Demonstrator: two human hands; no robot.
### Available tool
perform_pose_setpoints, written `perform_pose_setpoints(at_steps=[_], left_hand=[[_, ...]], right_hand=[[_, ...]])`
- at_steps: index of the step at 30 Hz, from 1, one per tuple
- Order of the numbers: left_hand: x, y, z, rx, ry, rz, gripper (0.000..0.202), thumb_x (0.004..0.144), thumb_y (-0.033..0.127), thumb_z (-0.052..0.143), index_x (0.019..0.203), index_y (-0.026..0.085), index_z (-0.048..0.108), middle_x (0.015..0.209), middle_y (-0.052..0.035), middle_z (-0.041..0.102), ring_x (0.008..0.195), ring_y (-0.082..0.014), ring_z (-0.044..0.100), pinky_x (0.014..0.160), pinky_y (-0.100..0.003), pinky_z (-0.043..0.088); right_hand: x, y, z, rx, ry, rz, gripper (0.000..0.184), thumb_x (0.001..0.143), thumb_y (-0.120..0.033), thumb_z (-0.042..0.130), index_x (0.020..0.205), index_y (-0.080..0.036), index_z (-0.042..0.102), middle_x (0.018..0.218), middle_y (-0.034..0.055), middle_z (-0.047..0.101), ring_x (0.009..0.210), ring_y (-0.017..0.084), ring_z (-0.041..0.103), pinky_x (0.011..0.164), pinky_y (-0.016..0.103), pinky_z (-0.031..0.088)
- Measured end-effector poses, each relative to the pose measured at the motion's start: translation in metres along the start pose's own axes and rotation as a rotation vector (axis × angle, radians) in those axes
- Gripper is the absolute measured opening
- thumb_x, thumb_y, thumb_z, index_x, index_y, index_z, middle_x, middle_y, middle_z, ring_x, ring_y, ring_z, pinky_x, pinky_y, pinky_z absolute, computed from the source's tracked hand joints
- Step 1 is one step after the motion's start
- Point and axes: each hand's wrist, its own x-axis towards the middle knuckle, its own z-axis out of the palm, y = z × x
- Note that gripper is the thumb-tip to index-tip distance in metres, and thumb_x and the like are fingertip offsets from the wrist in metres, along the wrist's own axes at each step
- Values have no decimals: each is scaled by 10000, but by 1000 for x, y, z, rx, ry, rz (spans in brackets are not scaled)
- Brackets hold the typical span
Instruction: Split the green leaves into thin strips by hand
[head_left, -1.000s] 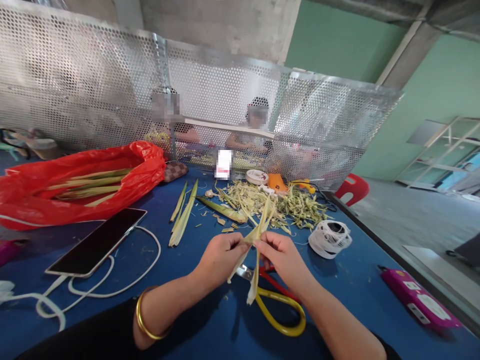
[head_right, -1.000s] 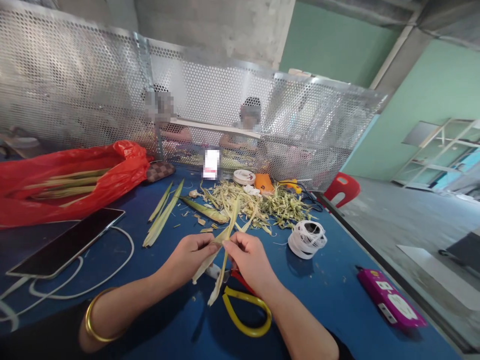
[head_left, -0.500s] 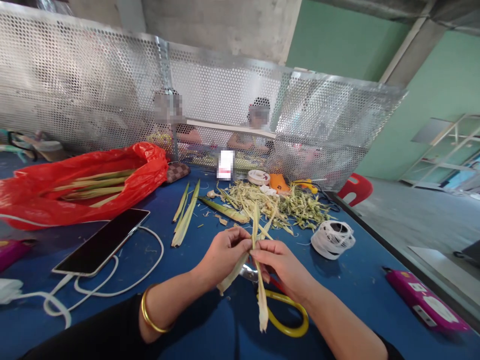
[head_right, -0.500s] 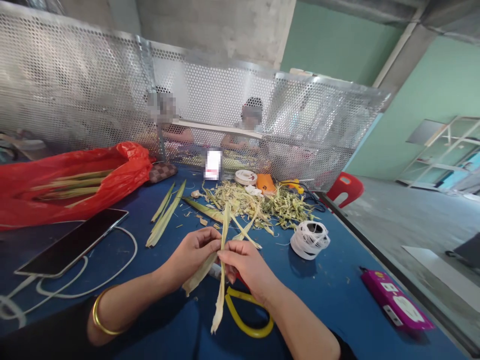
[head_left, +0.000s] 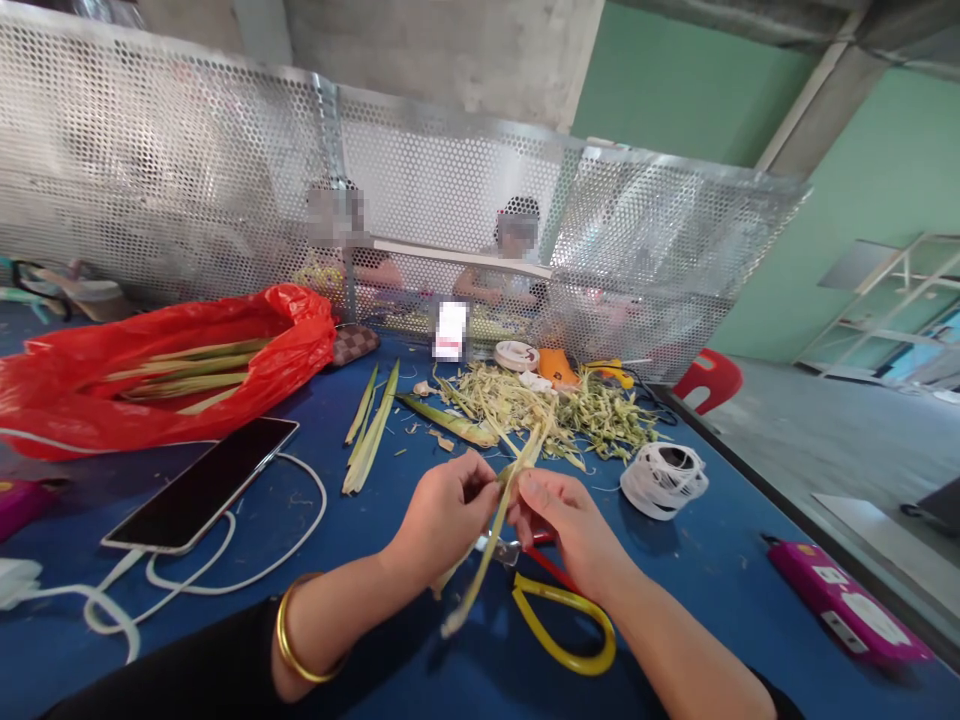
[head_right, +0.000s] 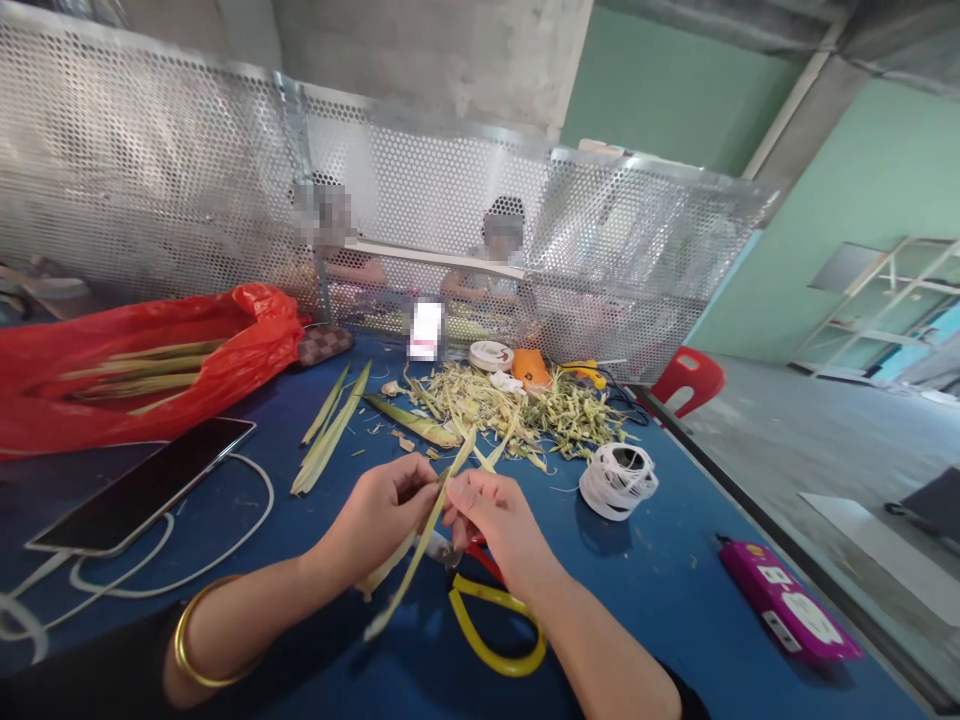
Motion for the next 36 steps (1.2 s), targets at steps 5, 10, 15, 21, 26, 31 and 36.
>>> perform_pose_setpoints(at_steps=[5, 10, 15, 21, 26, 31, 36], left_hand=[[-6, 5, -2, 293, 18, 163, 149, 775, 211, 497, 627, 205, 485, 567, 35, 486, 517, -104, 415, 512, -234, 265], [-7, 4, 0, 303, -22, 166, 76, 793, 214, 472, 742, 213, 528, 620, 30, 547, 557, -120, 485, 538, -230, 314], [-4, 5, 0, 119, -88, 72, 173, 798, 187, 443, 901, 217, 578, 646, 30, 601, 596, -127, 558, 579, -219, 391], [1, 2, -5, -14, -82, -21, 137, 818, 270, 454, 773, 203, 565, 603, 36, 583, 529, -114, 560, 513, -207, 396], [9, -3, -9, -28, -19, -72, 124, 801, 291, 484, 734, 199, 533, 619, 37, 603, 495, -112, 573, 510, -218, 423], [14, -9, -12, -11, 3, -53, 113, 797, 288, 490, 739, 201, 533, 625, 36, 615, 482, -111, 571, 510, -225, 431], [17, -10, -15, 22, 49, -25, 105, 802, 282, 486, 740, 209, 529, 615, 44, 605, 482, -110, 571, 506, -224, 424]], right_hand=[[3, 0, 1, -171, 234, -16, 371, 737, -468, 640, 551, -160, 550, 433, -26, 492, 410, 85, 425, 447, 220, 323], [1, -5, 6, -186, 246, -9, 296, 739, -358, 598, 538, -177, 480, 437, -54, 453, 415, 79, 410, 444, 212, 320], [1, -1, 6, -191, 112, 3, 234, 743, -283, 547, 551, -178, 466, 444, -60, 454, 412, 73, 406, 449, 208, 309], [-2, -3, 4, 60, -13, -13, 190, 766, -209, 525, 586, -150, 514, 482, -41, 465, 417, 64, 395, 447, 202, 283], [-6, -9, 1, 405, -193, -34, 178, 790, -172, 491, 616, -142, 514, 528, -30, 457, 400, 61, 390, 426, 201, 291], [-9, -15, -1, 582, -312, -66, 172, 781, -193, 499, 621, -142, 535, 542, -32, 443, 373, 53, 343, 400, 198, 338], [-11, -19, -4, 647, -368, -96, 187, 770, -206, 512, 597, -146, 549, 494, -43, 404, 361, 57, 303, 369, 183, 333]])
